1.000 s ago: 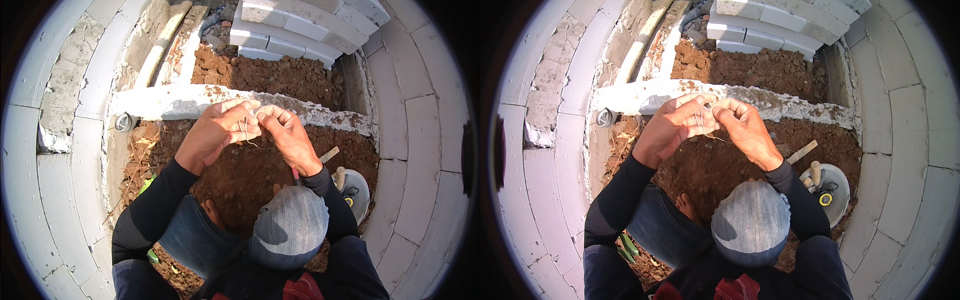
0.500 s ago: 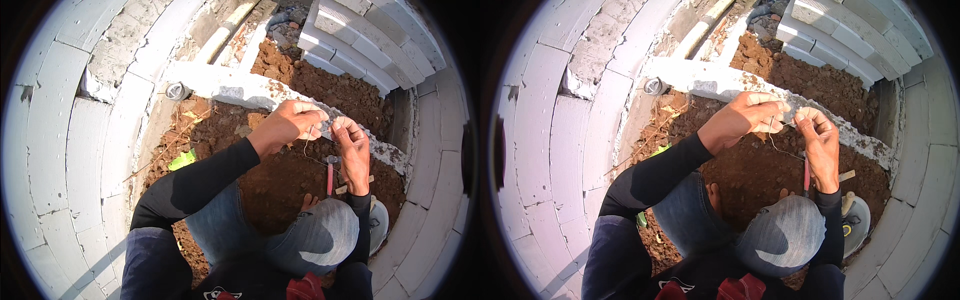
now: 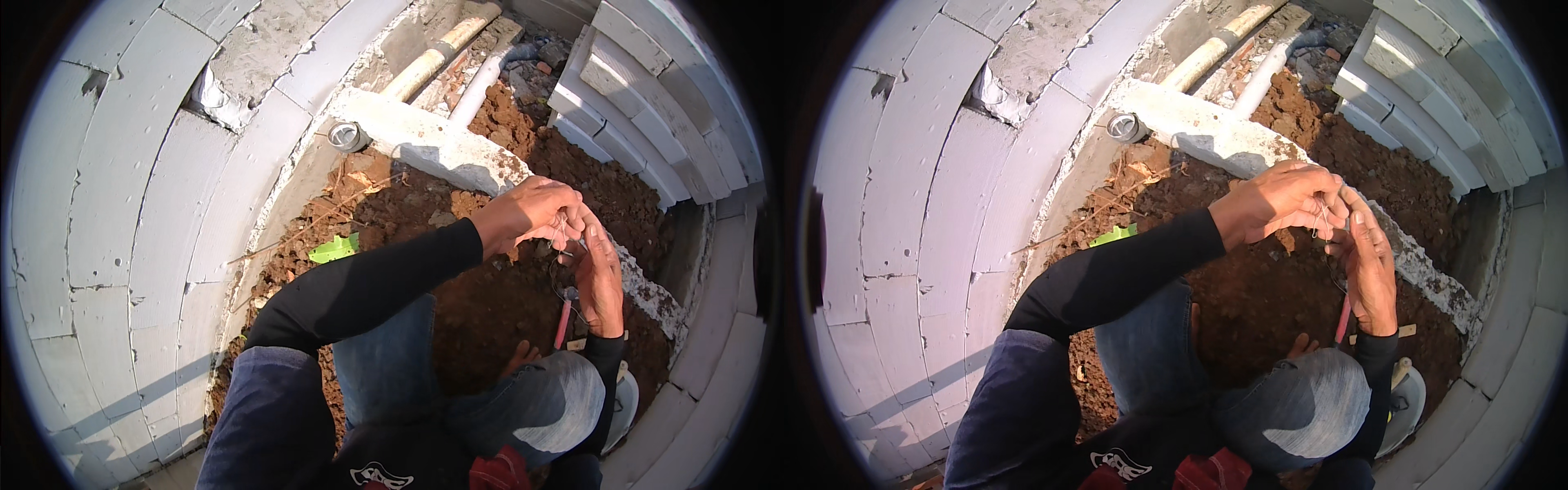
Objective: The person uses a measuring tape to check distances along a concrete foundation, makes marks with a pencil, uses a hammer to drive a nail into the concrete, and ties a string between points.
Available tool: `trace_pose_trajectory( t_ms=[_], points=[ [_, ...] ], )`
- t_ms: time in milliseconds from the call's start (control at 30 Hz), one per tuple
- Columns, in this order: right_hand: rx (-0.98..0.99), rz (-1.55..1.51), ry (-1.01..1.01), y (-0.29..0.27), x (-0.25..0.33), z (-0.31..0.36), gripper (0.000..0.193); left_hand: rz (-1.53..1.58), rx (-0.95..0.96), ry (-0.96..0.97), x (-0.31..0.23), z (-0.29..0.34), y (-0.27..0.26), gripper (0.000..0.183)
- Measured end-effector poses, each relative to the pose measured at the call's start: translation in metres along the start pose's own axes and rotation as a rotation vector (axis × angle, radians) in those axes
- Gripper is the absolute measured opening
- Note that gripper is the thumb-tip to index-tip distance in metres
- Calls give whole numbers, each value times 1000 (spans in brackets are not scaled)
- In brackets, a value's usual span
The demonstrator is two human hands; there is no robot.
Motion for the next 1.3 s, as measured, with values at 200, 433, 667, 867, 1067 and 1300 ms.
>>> trace_pose_trajectory(
  t_ms=[200,433,667,867,1067,1300],
  points=[
    [204,-128,115,-6,-27,-4,53,-186,76,173,-8,0,-4,31],
    [270,13,109,-5,-36,-3,31,-243,45,236,-20,10,8,28],
    [24,-2,93,-28,-31,-7,22,-395,-34,235,-20,3,-2,26],
    [27,99,68,-22,-28,-3,23,-222,-208,234,-17,0,-13,28],
    [-179,275,-24,-45,-17,3,25,-432,-302,190,-19,3,-16,32],
    [-423,62,-92,-63,-16,-9,26,-515,-177,26,-27,11,-34,37]
  ],
)
Point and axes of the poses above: each hand's wrist, its own z-axis away from the middle knuckle, its own y-axis out of the palm, x = y × z, the point moved 5 cm from there along -z, towards the middle knuckle
